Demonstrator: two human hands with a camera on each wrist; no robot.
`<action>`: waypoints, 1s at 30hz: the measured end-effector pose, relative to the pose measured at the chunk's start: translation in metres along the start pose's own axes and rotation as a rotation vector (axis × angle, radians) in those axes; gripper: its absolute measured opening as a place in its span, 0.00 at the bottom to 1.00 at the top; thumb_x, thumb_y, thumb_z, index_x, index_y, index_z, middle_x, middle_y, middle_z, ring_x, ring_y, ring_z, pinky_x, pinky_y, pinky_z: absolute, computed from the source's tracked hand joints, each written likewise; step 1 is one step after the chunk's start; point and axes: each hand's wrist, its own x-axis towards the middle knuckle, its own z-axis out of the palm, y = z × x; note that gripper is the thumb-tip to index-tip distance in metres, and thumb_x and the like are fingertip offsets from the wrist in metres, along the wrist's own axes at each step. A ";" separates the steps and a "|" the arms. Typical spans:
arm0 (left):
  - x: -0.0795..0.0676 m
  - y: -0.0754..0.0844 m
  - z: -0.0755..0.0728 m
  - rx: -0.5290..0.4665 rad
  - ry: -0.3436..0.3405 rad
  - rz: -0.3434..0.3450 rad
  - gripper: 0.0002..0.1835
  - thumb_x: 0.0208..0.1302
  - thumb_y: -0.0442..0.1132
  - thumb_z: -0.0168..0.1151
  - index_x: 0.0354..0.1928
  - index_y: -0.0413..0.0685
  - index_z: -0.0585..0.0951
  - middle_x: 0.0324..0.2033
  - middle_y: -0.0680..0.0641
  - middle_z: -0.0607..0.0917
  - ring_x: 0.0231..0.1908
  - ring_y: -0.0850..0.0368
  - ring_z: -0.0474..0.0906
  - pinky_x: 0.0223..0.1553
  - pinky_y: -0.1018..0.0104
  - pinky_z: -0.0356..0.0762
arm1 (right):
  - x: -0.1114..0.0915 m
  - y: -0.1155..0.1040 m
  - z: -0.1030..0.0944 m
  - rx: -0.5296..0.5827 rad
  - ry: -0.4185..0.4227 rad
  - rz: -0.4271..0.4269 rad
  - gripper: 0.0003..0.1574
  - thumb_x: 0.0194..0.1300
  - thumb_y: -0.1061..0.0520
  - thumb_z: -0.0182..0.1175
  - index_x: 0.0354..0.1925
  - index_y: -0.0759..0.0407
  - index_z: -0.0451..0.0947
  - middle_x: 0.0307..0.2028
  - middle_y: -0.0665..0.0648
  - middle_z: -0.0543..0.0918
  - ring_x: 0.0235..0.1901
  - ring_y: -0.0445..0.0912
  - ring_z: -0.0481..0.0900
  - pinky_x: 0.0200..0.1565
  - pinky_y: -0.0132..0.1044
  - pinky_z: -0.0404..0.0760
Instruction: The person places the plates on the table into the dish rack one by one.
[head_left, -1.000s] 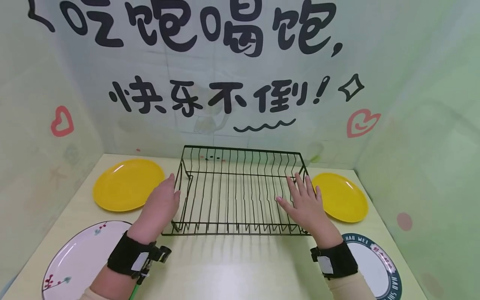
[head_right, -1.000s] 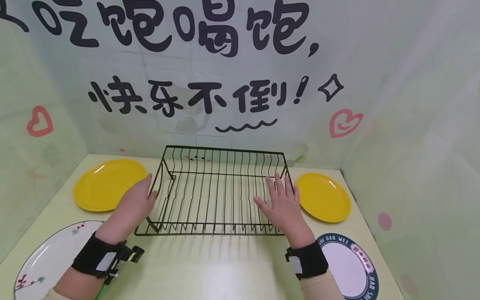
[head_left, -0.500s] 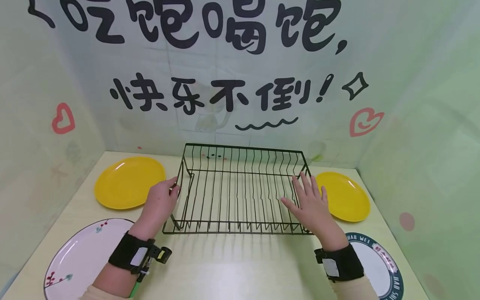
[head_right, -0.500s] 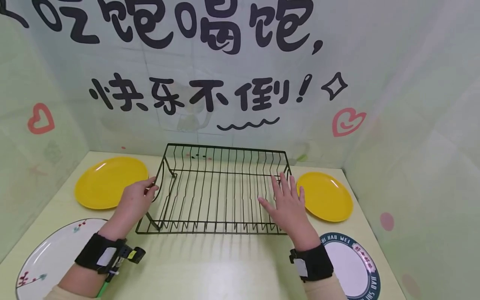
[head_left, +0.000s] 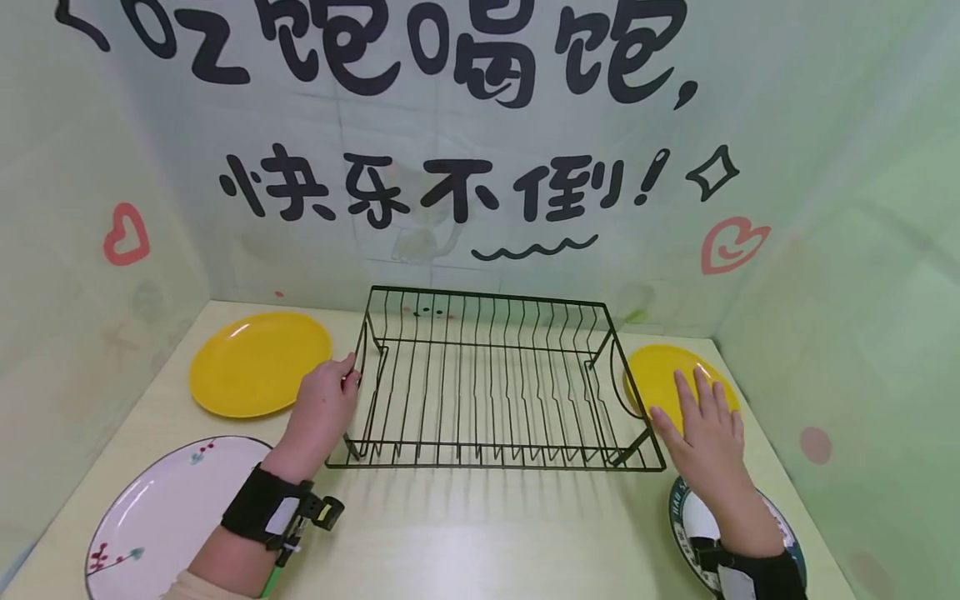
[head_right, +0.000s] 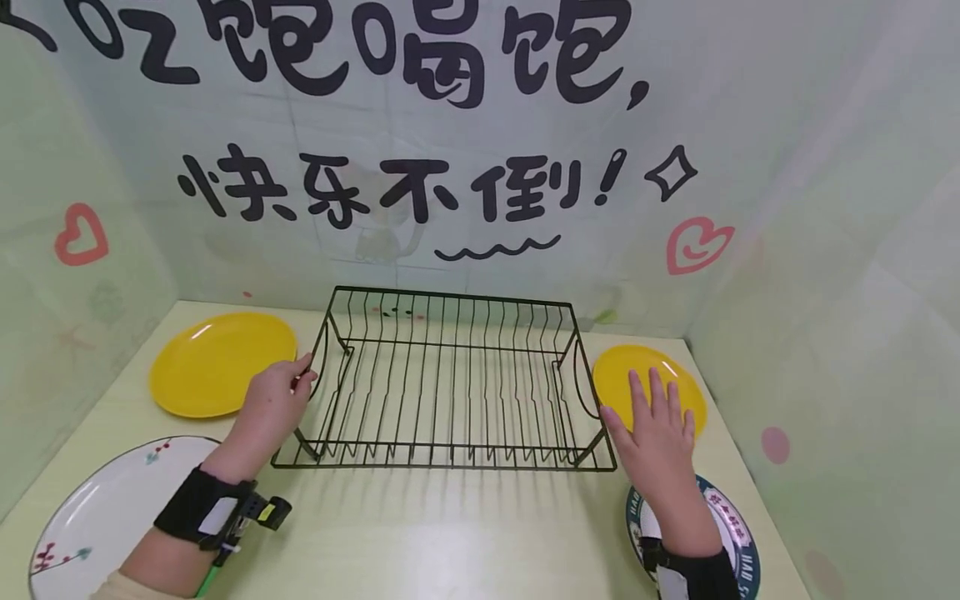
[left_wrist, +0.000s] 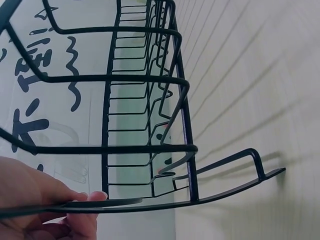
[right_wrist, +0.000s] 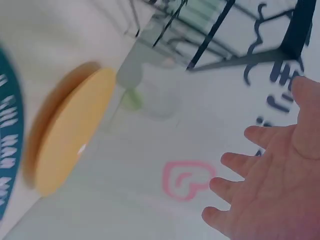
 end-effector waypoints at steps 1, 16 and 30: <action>-0.001 0.000 0.000 0.001 0.004 0.000 0.21 0.68 0.32 0.53 0.61 0.30 0.70 0.37 0.36 0.81 0.25 0.52 0.67 0.21 0.71 0.66 | -0.004 0.008 0.000 0.006 0.011 0.017 0.44 0.73 0.38 0.39 0.75 0.58 0.39 0.74 0.67 0.35 0.70 0.68 0.31 0.61 0.74 0.34; 0.001 -0.004 0.003 -0.002 0.009 0.010 0.22 0.68 0.33 0.53 0.61 0.30 0.70 0.37 0.36 0.81 0.26 0.52 0.68 0.22 0.71 0.68 | -0.058 0.108 0.018 -0.042 -0.174 0.458 0.52 0.71 0.31 0.34 0.72 0.68 0.35 0.69 0.78 0.35 0.65 0.76 0.36 0.59 0.74 0.41; 0.000 -0.002 0.003 0.009 0.012 0.009 0.21 0.68 0.33 0.53 0.61 0.29 0.70 0.39 0.35 0.81 0.25 0.52 0.67 0.22 0.71 0.68 | -0.087 0.139 0.024 -0.073 -0.253 0.626 0.58 0.68 0.28 0.36 0.70 0.75 0.38 0.65 0.83 0.42 0.62 0.76 0.45 0.64 0.69 0.46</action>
